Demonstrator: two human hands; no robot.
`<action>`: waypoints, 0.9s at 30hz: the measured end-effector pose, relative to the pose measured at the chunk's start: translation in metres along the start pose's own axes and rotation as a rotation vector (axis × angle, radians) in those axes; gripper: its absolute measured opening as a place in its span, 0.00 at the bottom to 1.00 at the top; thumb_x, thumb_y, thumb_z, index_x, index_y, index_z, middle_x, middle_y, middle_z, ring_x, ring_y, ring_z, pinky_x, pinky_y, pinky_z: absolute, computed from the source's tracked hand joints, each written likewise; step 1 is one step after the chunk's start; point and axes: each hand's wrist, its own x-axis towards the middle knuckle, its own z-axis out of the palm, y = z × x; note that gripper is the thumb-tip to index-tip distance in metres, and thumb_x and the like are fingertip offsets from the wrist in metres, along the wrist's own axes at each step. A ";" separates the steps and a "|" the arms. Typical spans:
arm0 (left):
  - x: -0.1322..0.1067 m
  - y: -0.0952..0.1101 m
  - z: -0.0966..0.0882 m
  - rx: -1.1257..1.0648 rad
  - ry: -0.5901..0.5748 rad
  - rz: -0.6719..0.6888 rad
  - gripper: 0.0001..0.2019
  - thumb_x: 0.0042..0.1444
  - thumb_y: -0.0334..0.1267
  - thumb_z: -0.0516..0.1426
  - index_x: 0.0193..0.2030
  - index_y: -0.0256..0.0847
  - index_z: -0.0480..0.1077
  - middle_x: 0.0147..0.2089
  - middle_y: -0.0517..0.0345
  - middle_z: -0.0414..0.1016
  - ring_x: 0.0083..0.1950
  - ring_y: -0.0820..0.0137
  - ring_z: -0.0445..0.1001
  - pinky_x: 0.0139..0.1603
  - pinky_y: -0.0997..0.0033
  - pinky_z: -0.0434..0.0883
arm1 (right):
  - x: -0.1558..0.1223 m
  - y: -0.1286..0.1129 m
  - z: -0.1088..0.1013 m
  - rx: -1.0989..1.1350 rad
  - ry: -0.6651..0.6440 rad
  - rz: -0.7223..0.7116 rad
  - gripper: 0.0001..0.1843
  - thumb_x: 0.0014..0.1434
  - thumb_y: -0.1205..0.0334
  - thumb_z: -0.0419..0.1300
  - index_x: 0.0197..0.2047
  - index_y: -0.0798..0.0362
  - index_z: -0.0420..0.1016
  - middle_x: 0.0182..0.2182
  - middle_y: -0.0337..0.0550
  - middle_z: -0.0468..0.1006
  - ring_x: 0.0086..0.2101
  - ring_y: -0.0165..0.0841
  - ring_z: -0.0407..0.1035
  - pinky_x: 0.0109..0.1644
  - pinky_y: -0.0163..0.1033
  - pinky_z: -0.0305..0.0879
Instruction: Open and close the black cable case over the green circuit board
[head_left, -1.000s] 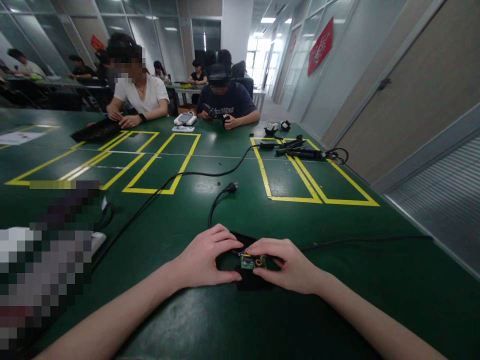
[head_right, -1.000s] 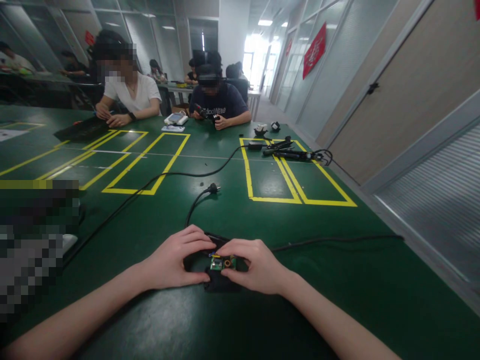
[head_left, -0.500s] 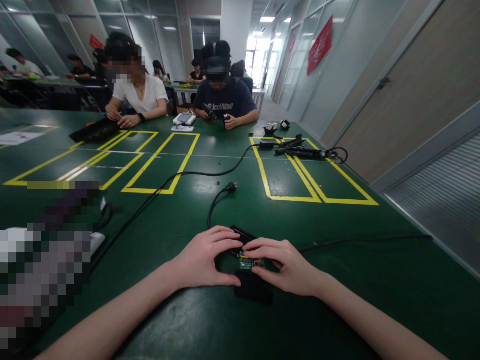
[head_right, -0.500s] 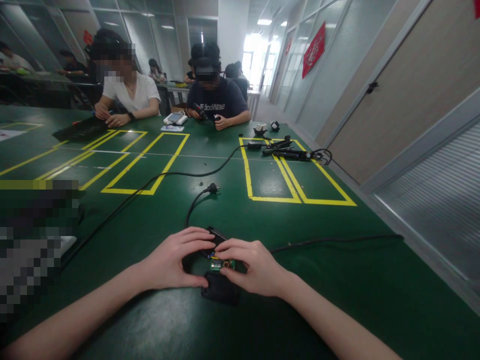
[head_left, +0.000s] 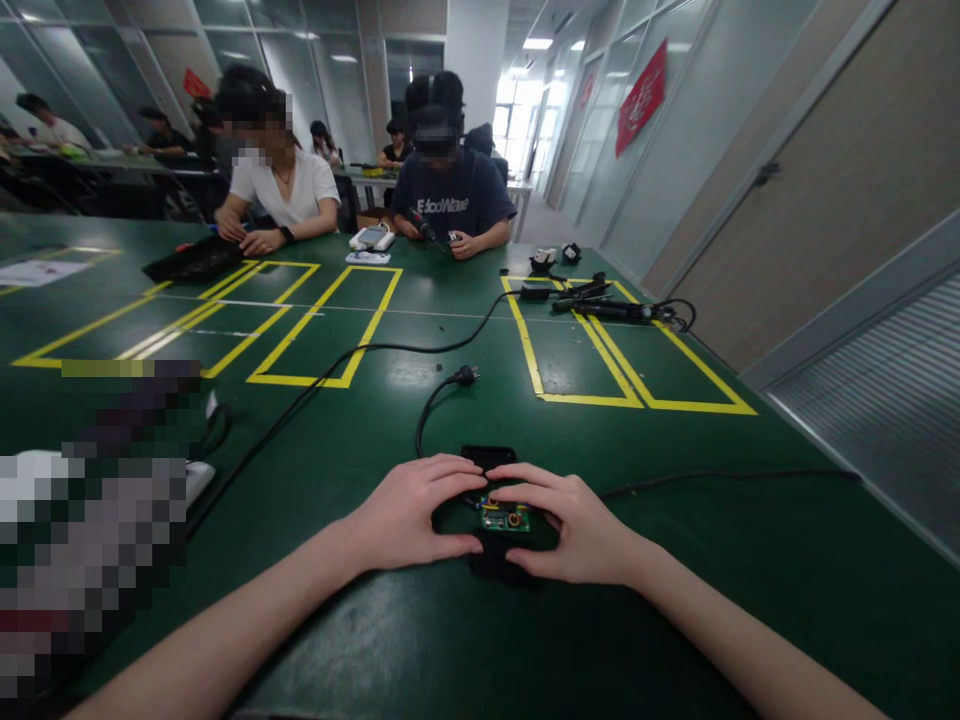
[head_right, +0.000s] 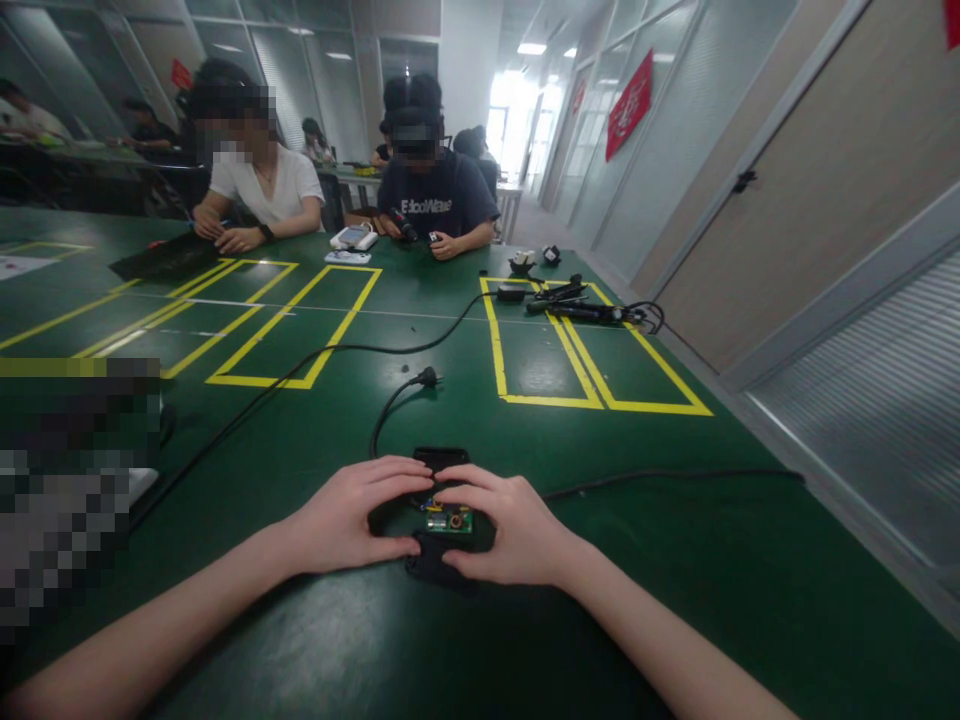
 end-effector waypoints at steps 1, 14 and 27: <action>0.000 0.000 0.000 0.009 -0.004 -0.001 0.26 0.58 0.50 0.67 0.61 0.44 0.74 0.63 0.47 0.77 0.63 0.57 0.76 0.64 0.56 0.74 | 0.000 0.001 0.001 -0.012 -0.001 0.014 0.26 0.54 0.62 0.70 0.57 0.47 0.78 0.60 0.51 0.77 0.55 0.43 0.77 0.56 0.45 0.76; 0.005 -0.006 -0.010 0.075 0.034 -0.033 0.11 0.67 0.36 0.58 0.52 0.43 0.78 0.55 0.52 0.82 0.58 0.61 0.76 0.59 0.58 0.77 | 0.027 0.009 0.012 -0.132 0.040 0.101 0.17 0.62 0.64 0.66 0.55 0.49 0.81 0.52 0.48 0.82 0.46 0.40 0.81 0.52 0.44 0.78; 0.002 -0.018 -0.008 0.119 0.042 -0.115 0.10 0.70 0.34 0.53 0.51 0.43 0.75 0.46 0.55 0.78 0.47 0.66 0.78 0.47 0.69 0.75 | 0.028 0.011 0.018 -0.113 0.109 0.185 0.20 0.60 0.63 0.67 0.56 0.49 0.79 0.51 0.46 0.82 0.45 0.38 0.80 0.50 0.41 0.77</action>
